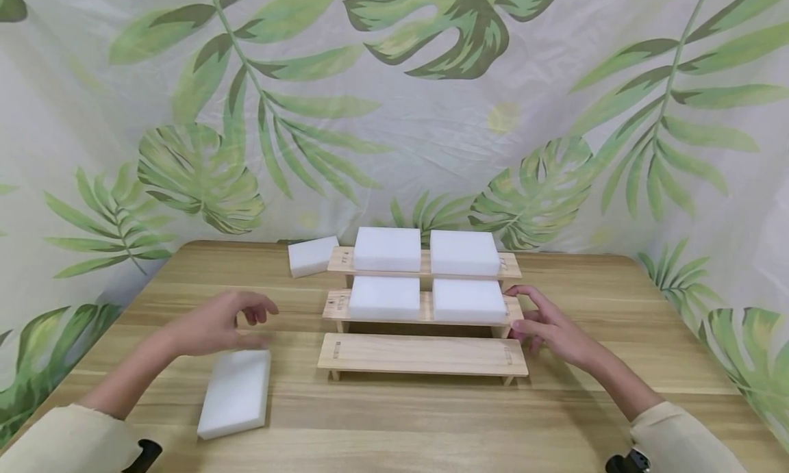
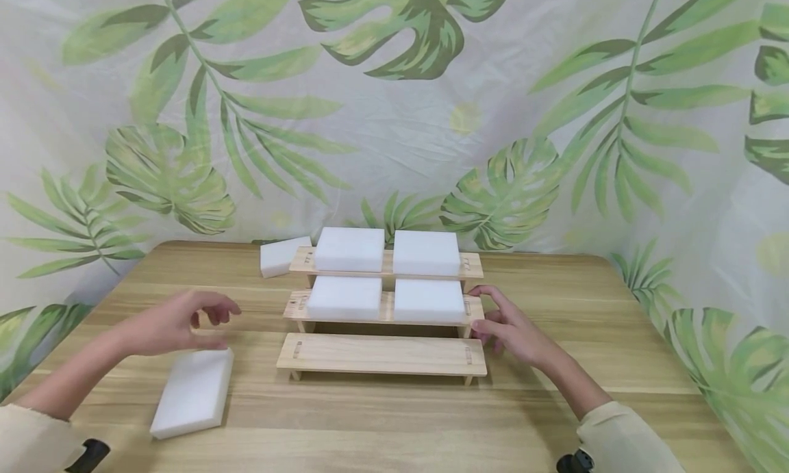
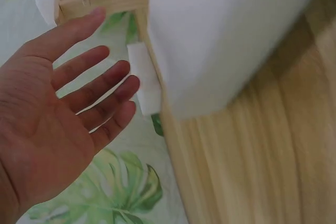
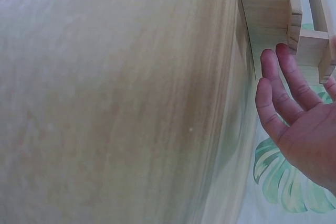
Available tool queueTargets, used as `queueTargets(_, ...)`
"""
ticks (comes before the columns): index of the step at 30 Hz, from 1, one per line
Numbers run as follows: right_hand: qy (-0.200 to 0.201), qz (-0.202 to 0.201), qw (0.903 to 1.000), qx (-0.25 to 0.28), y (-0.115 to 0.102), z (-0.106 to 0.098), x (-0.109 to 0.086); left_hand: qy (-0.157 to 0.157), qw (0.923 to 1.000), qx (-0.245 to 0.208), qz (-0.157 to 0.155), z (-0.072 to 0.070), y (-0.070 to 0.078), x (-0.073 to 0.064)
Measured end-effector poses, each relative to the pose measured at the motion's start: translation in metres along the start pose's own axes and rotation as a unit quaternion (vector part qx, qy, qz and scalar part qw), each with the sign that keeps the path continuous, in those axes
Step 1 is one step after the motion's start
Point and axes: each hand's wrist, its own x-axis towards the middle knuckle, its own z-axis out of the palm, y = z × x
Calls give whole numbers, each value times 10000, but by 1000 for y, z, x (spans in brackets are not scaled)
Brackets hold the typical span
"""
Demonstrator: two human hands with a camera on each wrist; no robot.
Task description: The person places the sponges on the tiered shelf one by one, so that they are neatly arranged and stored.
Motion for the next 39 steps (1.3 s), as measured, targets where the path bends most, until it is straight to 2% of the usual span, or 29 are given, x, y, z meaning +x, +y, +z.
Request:
queueTargets(3, -11, 14, 10000, 17, 0, 0, -1, -425, 9990, -110, -25, 0, -13, -9)
queueTargets(5, -19, 34, 10000, 24, -1, 0, -1, -657, 9972, -344, -47, 1, -19, -12)
queueTargets(8, -14, 55, 10000, 17, -1, 0, -2, -864, 9936, -723, -120, 2, -26, -15)
queueTargets(11, 9, 57, 10000, 1, -1, 1, -2, -930, 9907, -944, -304, 4, -29, -14)
queueTargets(18, 83, 154, 9998, -51, -1, 1, -1, -615, 9942, -590, -659, 9, -30, -9)
queueTargets(22, 107, 185, 9998, -63, -2, 1, -1, -402, 9931, -587, -930, 11, -25, -6)
queueTargets(25, 115, 177, 9997, -125, -2, 1, 0, -267, 9904, -750, -1132, 14, -21, -4)
queueTargets(29, 114, 164, 9997, -170, -2, 1, 0, -99, 9889, -643, -1334, 16, -19, 1)
queueTargets(32, 111, 149, 9997, -150, -2, 1, 0, -4, 9923, -217, -1220, 15, -19, 3)
queueTargets(35, 106, 119, 9998, -157, -1, 0, -1, 141, 9951, 115, -970, 12, -20, 3)
queueTargets(39, 93, 110, 9998, -146, -1, 0, -1, 212, 9973, 240, -655, 9, -22, 0)
